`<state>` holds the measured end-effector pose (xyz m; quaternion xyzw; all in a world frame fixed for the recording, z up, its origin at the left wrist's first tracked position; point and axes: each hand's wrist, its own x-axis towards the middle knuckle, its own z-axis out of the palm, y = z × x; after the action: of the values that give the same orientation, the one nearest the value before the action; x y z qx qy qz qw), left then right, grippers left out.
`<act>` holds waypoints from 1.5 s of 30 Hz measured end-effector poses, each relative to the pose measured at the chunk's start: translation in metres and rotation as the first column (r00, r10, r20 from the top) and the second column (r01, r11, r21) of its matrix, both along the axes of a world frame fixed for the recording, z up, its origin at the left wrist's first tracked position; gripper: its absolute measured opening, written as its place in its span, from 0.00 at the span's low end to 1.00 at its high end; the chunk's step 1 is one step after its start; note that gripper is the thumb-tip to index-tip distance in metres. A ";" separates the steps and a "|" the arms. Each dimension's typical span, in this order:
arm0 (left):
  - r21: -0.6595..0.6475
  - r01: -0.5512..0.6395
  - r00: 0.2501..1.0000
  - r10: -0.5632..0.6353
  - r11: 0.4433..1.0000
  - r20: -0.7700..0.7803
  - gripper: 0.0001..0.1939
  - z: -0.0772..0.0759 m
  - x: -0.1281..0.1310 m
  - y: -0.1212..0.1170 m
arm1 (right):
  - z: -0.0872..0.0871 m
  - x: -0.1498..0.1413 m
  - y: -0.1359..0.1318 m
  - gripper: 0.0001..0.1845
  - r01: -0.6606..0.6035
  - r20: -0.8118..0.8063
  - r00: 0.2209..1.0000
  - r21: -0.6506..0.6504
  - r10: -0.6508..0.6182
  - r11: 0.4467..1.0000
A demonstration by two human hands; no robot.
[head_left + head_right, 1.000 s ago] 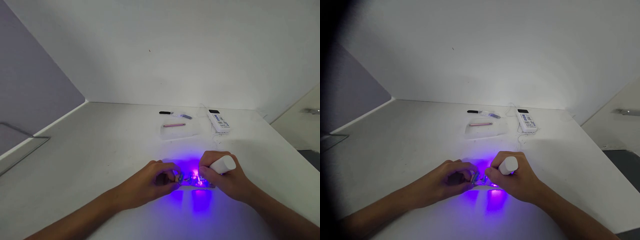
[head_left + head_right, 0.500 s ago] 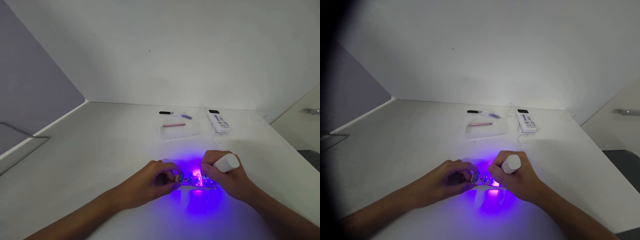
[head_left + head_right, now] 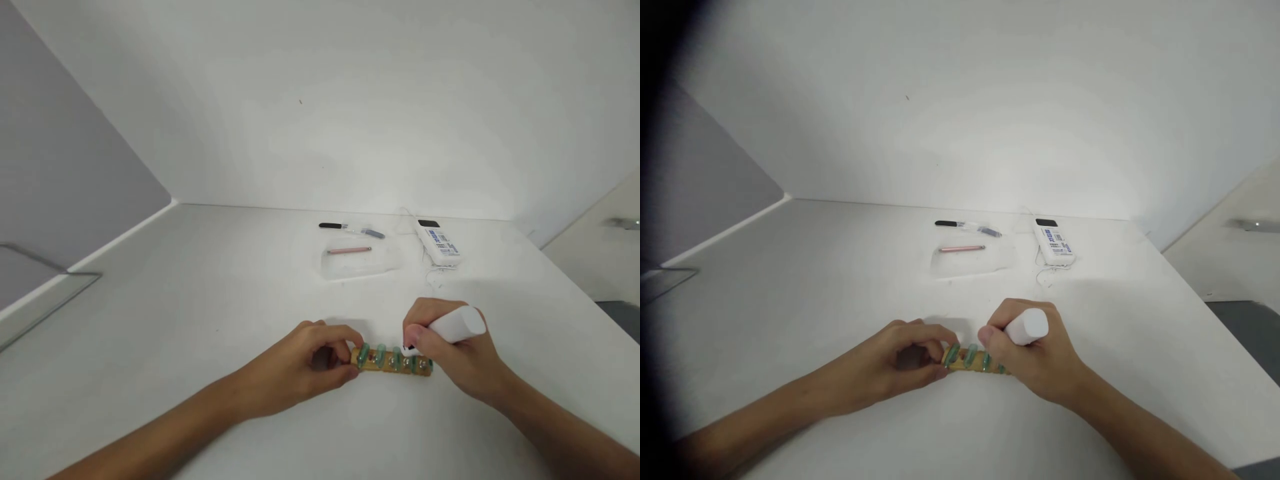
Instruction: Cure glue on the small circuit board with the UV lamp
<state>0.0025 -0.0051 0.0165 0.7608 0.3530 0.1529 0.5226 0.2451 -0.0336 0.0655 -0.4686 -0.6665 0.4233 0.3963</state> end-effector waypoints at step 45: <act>0.099 0.037 0.999 -0.034 0.994 -0.028 0.06 -0.001 -0.004 0.001 | -0.002 -0.002 -0.001 0.11 0.016 -0.059 0.998 -0.029 -0.018 0.999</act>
<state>-0.0014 -0.0041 0.0152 0.7940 0.3382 0.1509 0.4821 0.2431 -0.0343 0.0637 -0.4671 -0.6443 0.4431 0.4127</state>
